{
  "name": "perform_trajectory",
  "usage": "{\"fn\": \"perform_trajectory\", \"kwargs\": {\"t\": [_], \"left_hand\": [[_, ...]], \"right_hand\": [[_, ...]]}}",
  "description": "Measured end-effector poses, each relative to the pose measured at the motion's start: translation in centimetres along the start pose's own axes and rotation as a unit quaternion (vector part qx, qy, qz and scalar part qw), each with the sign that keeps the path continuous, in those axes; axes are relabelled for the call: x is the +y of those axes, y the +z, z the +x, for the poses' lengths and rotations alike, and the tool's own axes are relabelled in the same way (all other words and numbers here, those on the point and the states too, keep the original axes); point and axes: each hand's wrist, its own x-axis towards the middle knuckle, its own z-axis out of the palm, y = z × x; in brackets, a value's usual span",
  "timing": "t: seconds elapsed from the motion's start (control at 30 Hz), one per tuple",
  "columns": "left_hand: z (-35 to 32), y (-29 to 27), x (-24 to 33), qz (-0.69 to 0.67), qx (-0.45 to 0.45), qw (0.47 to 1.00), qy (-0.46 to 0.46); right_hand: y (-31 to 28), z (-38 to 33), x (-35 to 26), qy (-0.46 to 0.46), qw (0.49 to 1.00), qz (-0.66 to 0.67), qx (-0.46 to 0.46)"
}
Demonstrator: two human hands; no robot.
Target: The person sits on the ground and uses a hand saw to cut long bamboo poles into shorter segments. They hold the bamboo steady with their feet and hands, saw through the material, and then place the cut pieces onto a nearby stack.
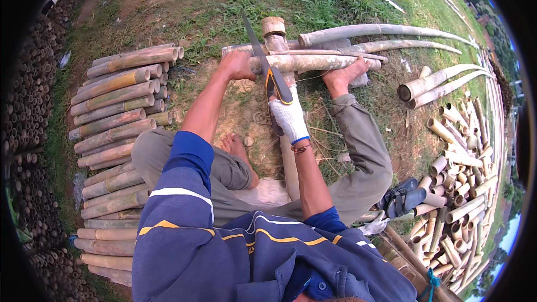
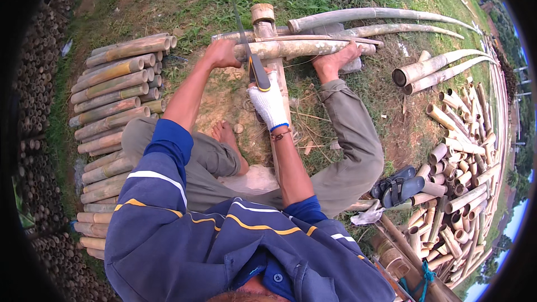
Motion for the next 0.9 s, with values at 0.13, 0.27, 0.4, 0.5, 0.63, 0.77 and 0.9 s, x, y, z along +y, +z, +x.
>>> {"fn": "perform_trajectory", "kwargs": {"t": [0.13, 0.27, 0.4, 0.5, 0.63, 0.77, 0.9], "left_hand": [[0.3, 0.4, -0.3, 0.004, -0.028, 1.0, 0.011], [1.2, 0.4, -1.0, -0.007, -0.03, 0.999, 0.029], [1.2, 0.8, -1.1, -0.013, -0.029, 0.999, 0.028], [0.7, 0.7, -0.6, -0.003, -0.025, 1.0, 0.011], [0.5, -0.7, 0.0, 0.009, -0.018, 1.0, 0.009], [0.0, -0.5, 0.4, -0.007, -0.063, 0.998, 0.007], [-0.6, 0.6, -0.1, -0.026, -0.033, 0.999, 0.018]], "right_hand": [[-0.5, -6.2, -0.4, -0.152, 0.984, -0.085, 0.047], [-5.5, -22.0, -4.5, 0.026, 0.993, -0.114, 0.015], [-6.7, -23.9, -6.6, 0.155, 0.983, -0.098, 0.018], [-3.1, -12.6, -4.2, 0.015, 0.993, -0.118, 0.003], [-0.1, 0.2, -0.6, 0.002, 0.999, -0.032, -0.004], [-0.7, -5.0, 0.0, -0.096, 0.994, -0.054, 0.014], [-4.7, -18.6, -3.7, 0.037, 0.989, -0.145, 0.012]]}}
